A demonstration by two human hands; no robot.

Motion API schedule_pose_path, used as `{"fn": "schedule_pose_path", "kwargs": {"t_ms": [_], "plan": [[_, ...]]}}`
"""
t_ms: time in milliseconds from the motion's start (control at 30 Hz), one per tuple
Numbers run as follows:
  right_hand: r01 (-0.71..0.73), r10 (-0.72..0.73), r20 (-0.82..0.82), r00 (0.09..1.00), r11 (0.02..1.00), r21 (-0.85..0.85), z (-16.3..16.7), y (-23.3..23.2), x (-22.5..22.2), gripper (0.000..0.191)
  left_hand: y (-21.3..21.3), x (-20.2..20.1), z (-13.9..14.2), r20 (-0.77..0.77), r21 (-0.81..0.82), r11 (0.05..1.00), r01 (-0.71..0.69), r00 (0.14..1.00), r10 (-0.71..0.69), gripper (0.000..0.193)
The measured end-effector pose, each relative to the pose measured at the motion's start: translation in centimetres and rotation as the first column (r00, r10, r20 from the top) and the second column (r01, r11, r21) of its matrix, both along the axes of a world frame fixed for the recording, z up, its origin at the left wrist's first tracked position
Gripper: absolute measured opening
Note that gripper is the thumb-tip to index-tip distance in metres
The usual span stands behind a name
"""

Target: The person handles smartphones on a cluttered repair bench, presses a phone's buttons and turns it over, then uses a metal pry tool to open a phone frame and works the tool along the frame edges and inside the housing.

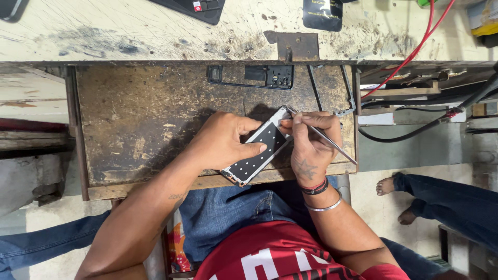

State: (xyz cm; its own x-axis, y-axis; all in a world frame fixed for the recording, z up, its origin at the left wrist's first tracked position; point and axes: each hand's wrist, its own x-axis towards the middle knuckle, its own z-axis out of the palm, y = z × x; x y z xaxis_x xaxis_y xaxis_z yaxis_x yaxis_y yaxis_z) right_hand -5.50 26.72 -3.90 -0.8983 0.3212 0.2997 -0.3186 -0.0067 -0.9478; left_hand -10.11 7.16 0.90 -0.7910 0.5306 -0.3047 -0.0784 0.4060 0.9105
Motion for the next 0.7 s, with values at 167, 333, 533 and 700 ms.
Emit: {"fn": "schedule_pose_path", "kwargs": {"t_ms": [167, 333, 533, 700], "plan": [[-0.002, 0.001, -0.004, 1.000, 0.999, -0.033, 0.04, -0.01, -0.14, 0.016, -0.06, 0.15, -0.32, 0.002, 0.066, 0.998, 0.010, 1.000, -0.010, 0.019], [-0.026, 0.026, 0.007, 1.000, 0.999, -0.022, -0.24, 0.09, -0.25, 0.013, -0.17, 0.17, -0.61, 0.053, 0.088, 0.996, 0.015, 0.998, -0.020, 0.021], [-0.032, 0.032, 0.009, 0.999, 0.999, 0.026, -0.24, 0.20, -0.18, 0.013, -0.09, 0.06, -0.32, -0.021, 0.041, 0.999, 0.027, 0.999, -0.026, 0.023], [0.004, -0.004, -0.016, 1.000, 1.000, -0.004, -0.24, -0.09, -0.12, 0.015, 0.09, 0.09, -0.23, -0.034, 0.008, 1.000, 0.030, 0.999, -0.030, 0.025]]}}
